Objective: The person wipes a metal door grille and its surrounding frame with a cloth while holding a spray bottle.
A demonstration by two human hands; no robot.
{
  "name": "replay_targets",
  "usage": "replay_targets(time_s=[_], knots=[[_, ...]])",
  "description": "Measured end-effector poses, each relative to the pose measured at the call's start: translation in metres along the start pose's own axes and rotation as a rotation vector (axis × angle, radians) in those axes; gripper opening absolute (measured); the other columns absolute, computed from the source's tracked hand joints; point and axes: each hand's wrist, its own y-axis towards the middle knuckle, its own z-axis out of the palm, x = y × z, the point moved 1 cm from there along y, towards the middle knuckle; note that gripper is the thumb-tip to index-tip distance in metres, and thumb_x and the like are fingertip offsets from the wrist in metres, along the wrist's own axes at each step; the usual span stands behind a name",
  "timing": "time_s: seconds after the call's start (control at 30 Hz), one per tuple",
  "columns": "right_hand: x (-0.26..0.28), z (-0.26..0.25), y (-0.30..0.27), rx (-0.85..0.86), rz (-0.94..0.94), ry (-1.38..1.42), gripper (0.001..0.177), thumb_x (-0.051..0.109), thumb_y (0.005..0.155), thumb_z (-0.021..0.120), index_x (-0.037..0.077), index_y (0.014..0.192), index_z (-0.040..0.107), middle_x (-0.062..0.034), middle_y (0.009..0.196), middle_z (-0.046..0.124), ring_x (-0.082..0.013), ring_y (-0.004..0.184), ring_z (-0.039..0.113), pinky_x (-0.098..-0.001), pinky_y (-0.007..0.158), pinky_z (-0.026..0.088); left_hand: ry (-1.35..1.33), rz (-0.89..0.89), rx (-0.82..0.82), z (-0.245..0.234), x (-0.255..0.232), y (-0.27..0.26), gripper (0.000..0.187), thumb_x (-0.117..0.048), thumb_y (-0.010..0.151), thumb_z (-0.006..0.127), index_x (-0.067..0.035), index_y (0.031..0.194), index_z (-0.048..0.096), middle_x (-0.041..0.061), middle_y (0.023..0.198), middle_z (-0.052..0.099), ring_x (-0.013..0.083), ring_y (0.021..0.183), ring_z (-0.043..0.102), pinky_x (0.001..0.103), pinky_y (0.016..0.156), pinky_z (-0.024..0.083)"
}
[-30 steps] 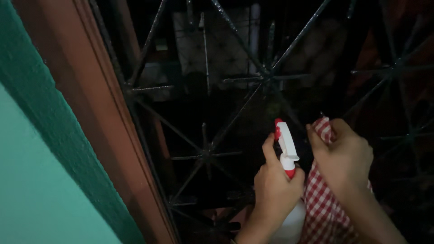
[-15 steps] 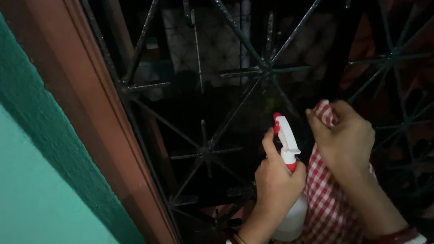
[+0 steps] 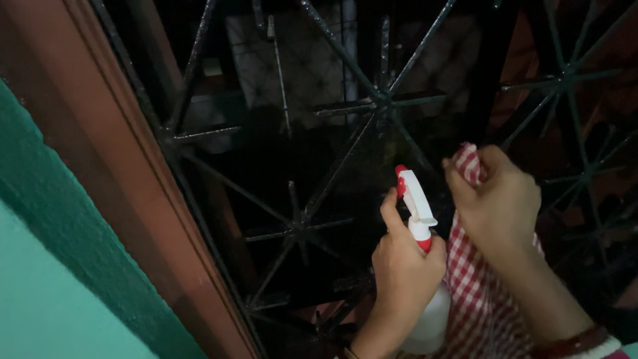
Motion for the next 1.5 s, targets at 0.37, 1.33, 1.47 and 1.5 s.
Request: replay_targets(time_s=[0.37,1.33,1.47,1.5], knots=[[0.0,-0.002,0.001,-0.034,-0.071,0.069,0.035,0.035,0.096,0.082,0.003,0.093,0.069,-0.0133,0.075,0.069,-0.029,0.066,0.07,-0.0397,0.063,0.053,0.016,-0.077,0.045,0.0,-0.003,0.0,0.086,-0.015,0.083,0.065,-0.006,0.155,0.018,0.018,0.072,0.07,0.0382,0.068,0.072,0.048,0.069,0.057],[0.02,-0.003,0.006,0.219,-0.131,0.004,0.037,0.044,0.089,0.074,0.008,0.1,0.074,-0.0133,0.057,0.065,-0.032,0.051,0.066,-0.043,0.052,0.051,0.026,-0.096,0.014,0.009,-0.009,0.001,0.086,-0.011,0.083,0.064,-0.005,0.156,0.018,0.011,0.07,0.073,0.027,0.064,0.075,0.039,0.065,0.06],[0.008,-0.003,-0.005,0.162,-0.159,-0.01,0.031,0.04,0.096,0.071,0.01,0.096,0.074,-0.0111,0.059,0.066,-0.0304,0.053,0.067,-0.0423,0.054,0.051,0.0,-0.037,-0.01,0.008,-0.01,0.0,0.085,-0.01,0.083,0.065,-0.004,0.155,0.019,0.01,0.069,0.072,0.0263,0.064,0.075,0.037,0.066,0.06],[0.007,-0.003,-0.006,0.168,-0.154,-0.007,0.03,0.04,0.094,0.072,0.009,0.096,0.074,-0.0113,0.06,0.066,-0.0309,0.055,0.067,-0.0425,0.054,0.052,-0.004,-0.027,-0.014,0.008,-0.011,0.0,0.085,-0.01,0.083,0.064,-0.003,0.155,0.02,0.01,0.069,0.072,0.0264,0.064,0.075,0.037,0.066,0.06]])
